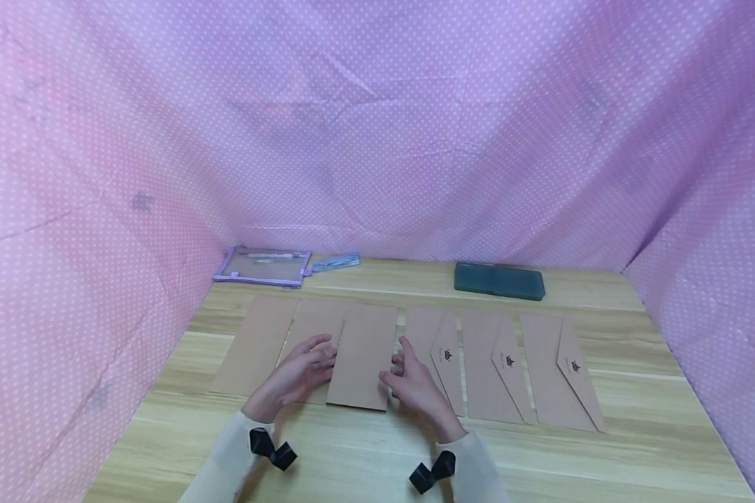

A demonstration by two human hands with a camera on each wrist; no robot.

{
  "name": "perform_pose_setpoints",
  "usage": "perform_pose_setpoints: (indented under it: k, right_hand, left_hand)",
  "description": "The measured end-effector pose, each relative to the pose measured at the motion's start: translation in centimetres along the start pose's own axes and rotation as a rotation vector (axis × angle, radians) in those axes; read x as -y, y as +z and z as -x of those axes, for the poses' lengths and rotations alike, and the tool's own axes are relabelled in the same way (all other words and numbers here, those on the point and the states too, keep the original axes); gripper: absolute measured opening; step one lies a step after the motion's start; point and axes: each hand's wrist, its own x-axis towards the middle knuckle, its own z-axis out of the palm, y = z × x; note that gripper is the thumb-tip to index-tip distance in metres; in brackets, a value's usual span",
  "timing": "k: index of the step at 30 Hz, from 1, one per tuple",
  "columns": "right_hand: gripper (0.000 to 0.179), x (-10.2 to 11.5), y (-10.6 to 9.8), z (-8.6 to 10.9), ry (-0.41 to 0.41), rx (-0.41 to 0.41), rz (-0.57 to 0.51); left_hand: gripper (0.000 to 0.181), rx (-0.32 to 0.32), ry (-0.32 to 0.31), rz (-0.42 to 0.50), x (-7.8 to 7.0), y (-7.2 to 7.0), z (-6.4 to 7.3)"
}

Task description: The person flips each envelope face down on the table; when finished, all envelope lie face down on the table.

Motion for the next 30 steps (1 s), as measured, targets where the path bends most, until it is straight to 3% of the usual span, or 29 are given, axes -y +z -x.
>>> perform_pose_setpoints:
  k: [22,26,30]
  right_hand:
    - [0.076,-0.2,-0.4,0.2,0.001,0.026,-0.018]
    - [0.067,-0.3,-1.1,0.3,-0.047,0.081,-0.043]
    - [0.056,-0.3,-2.6,0.4,-0.165,0.116,-0.018]
  left_hand:
    - [0.057,-0.017,0.024,-0.027,-0.4,0.0,0.2]
    - [0.055,-0.012,0.073,-0.034,-0.6,0.2,0.0]
    - [0.054,-0.002,0.143,0.01,-0.8,0.9,-0.2]
